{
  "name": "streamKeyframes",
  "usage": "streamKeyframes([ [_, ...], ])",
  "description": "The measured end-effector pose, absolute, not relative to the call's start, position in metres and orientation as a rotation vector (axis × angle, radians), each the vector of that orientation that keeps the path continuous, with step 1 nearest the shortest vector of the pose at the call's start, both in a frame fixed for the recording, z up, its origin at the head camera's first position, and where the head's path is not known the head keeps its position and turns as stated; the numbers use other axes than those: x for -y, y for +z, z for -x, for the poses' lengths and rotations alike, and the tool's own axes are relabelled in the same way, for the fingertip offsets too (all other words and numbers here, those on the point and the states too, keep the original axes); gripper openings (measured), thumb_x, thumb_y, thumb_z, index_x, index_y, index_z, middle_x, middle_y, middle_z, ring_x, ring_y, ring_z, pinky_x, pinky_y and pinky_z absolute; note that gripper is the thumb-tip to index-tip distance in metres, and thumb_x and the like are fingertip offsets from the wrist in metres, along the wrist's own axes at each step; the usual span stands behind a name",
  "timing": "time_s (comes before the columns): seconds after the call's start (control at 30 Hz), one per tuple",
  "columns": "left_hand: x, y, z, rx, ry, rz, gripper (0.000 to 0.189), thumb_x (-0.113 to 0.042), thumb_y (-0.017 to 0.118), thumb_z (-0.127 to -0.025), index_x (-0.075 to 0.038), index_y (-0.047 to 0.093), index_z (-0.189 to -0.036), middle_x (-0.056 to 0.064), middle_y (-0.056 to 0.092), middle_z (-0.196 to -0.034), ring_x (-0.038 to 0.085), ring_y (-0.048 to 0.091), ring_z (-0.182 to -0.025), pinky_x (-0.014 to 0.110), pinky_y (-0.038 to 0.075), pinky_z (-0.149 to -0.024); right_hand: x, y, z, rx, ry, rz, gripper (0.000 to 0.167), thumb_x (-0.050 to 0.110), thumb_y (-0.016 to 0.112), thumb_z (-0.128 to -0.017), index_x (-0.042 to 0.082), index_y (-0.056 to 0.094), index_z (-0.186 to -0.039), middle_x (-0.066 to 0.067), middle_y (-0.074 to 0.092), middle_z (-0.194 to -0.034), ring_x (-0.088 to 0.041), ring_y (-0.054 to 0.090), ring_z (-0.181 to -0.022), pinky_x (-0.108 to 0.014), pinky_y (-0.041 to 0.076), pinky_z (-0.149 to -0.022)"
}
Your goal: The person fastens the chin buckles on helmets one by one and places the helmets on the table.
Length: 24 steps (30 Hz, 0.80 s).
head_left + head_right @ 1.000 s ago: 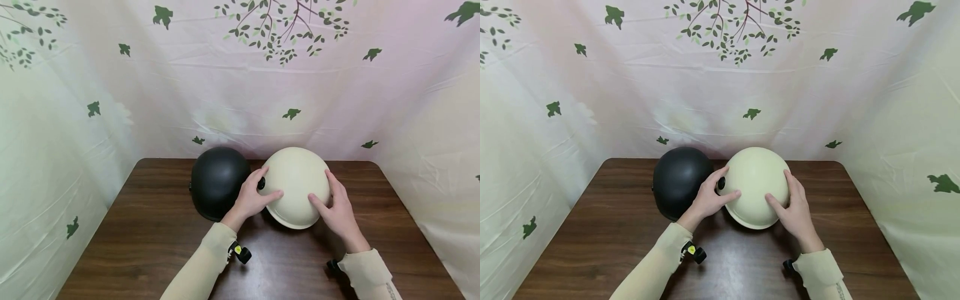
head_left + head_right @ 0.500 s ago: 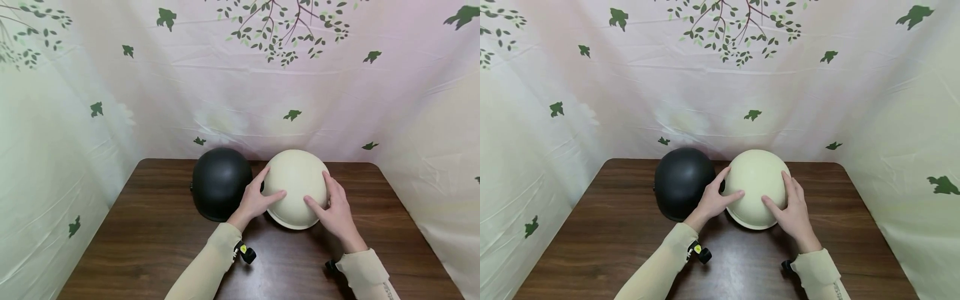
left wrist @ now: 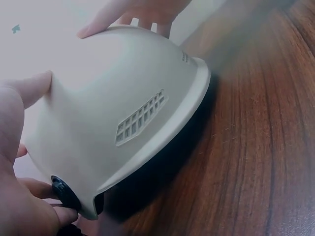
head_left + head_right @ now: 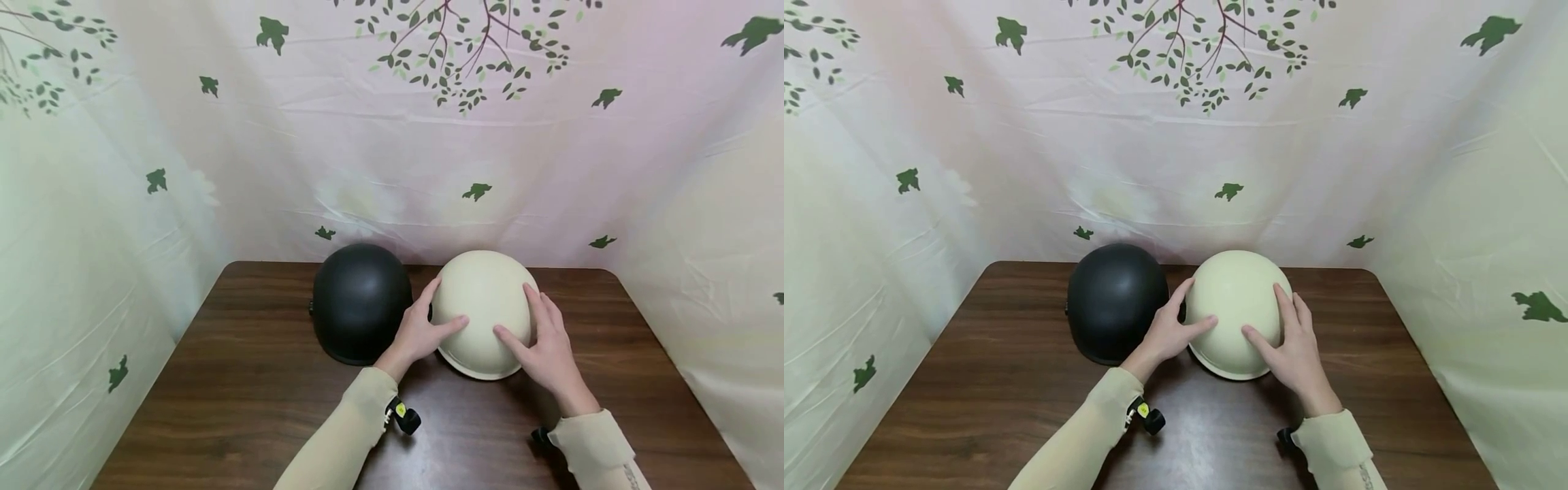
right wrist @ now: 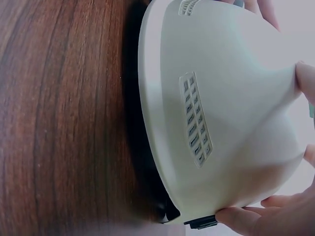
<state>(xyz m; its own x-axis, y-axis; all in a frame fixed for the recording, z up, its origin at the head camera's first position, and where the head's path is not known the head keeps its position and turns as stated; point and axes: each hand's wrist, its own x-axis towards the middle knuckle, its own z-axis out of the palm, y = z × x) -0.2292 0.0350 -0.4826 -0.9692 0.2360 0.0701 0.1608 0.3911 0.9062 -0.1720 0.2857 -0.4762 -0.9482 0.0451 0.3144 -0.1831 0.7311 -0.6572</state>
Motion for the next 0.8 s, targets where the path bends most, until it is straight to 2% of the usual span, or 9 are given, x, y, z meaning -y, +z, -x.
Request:
streamKeyframes([
  [0.33, -0.035, -0.488, 0.227, -2.63, 1.559, -0.389, 0.09, -0.054, 0.076, -0.092, -0.03, 0.03, -0.166, 0.005, 0.05, -0.159, 0.026, 0.052, -0.141, 0.048, 0.044, -0.114, -0.282, -0.479, 0.172, 2.633, 0.989, -0.116, 0.098, 0.043, 0.082, -0.09, 0.026, 0.026, -0.168, -0.032, 0.022, -0.165, -0.062, 0.032, -0.143, -0.084, 0.034, -0.099],
  [0.57, -0.035, -0.488, 0.225, -2.645, 1.542, -0.413, 0.09, -0.054, 0.073, -0.095, -0.029, 0.026, -0.168, 0.002, 0.045, -0.164, 0.024, 0.048, -0.145, 0.048, 0.041, -0.118, -0.281, -0.48, 0.172, 2.629, 0.986, -0.119, 0.099, 0.043, 0.083, -0.089, 0.027, 0.025, -0.169, -0.032, 0.021, -0.166, -0.062, 0.031, -0.145, -0.084, 0.034, -0.099],
  [0.8, -0.035, -0.486, 0.214, -2.694, 1.512, -0.545, 0.087, -0.05, 0.066, -0.101, -0.012, 0.025, -0.168, 0.008, 0.038, -0.167, 0.027, 0.041, -0.151, 0.049, 0.038, -0.12, -0.283, -0.482, 0.171, 2.627, 0.996, -0.125, 0.099, 0.043, 0.083, -0.09, 0.028, 0.025, -0.169, -0.03, 0.019, -0.167, -0.06, 0.029, -0.147, -0.084, 0.034, -0.099],
])
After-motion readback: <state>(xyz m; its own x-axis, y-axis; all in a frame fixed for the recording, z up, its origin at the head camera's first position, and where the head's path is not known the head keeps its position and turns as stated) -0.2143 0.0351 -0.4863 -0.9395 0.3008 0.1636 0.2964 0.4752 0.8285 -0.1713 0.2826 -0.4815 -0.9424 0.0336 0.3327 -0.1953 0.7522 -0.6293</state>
